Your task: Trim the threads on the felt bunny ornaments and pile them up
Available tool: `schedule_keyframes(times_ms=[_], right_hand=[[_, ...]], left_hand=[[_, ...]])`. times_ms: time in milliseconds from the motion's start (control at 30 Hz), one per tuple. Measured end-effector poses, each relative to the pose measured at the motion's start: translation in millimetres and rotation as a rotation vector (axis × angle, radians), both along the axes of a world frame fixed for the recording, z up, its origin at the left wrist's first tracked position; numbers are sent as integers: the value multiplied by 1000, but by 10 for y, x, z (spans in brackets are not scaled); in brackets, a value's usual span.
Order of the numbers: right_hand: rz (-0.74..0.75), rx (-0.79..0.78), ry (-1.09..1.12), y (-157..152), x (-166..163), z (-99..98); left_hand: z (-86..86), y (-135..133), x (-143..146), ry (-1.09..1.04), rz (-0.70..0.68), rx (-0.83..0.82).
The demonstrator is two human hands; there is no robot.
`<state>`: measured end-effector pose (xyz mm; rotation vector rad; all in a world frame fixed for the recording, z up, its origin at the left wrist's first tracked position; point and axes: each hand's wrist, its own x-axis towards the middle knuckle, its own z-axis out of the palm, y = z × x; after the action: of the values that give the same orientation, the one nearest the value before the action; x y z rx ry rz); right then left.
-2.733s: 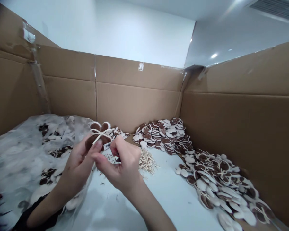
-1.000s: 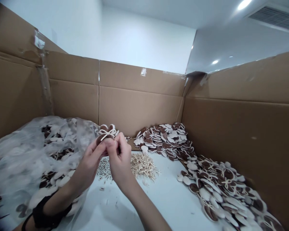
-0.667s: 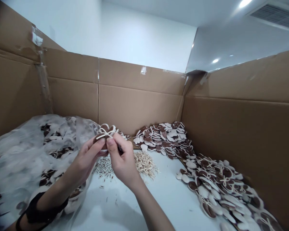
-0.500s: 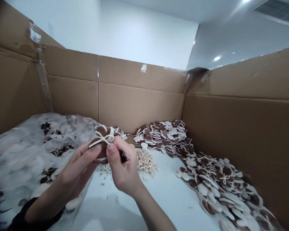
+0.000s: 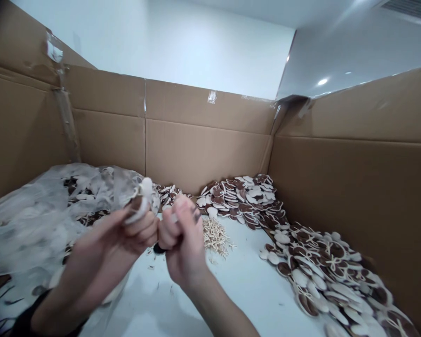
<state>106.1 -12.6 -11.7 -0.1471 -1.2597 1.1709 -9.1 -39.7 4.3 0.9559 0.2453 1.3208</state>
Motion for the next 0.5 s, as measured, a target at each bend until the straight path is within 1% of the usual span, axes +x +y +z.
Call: schedule_keyframes(times_ms=[67,100,200,267,333,367,433,500], right_hand=[[46,-26,59,-57,28,73],[46,-11,74,-74,37,100],[-1,80,69,-9,44,118],[-89,106,20,157,40,78],[-267,94,-106,400,31,3],[-348,80,-219,535,24,-49],[-473,69,-519,798,-7,-184],[-474,59,-641,1023,-65,-364]], left_hand=[[63,10,-55,-66,15,-11],[91,28,-82,-50,67,23],[142,126,-147,144,309,197],[150,213,-182,273,390,251],[134,299,-219,354,402,263],[118,339,-237,384,407,272],[74,411,-272,439,450,305],[25,467,-292,491,507,325]])
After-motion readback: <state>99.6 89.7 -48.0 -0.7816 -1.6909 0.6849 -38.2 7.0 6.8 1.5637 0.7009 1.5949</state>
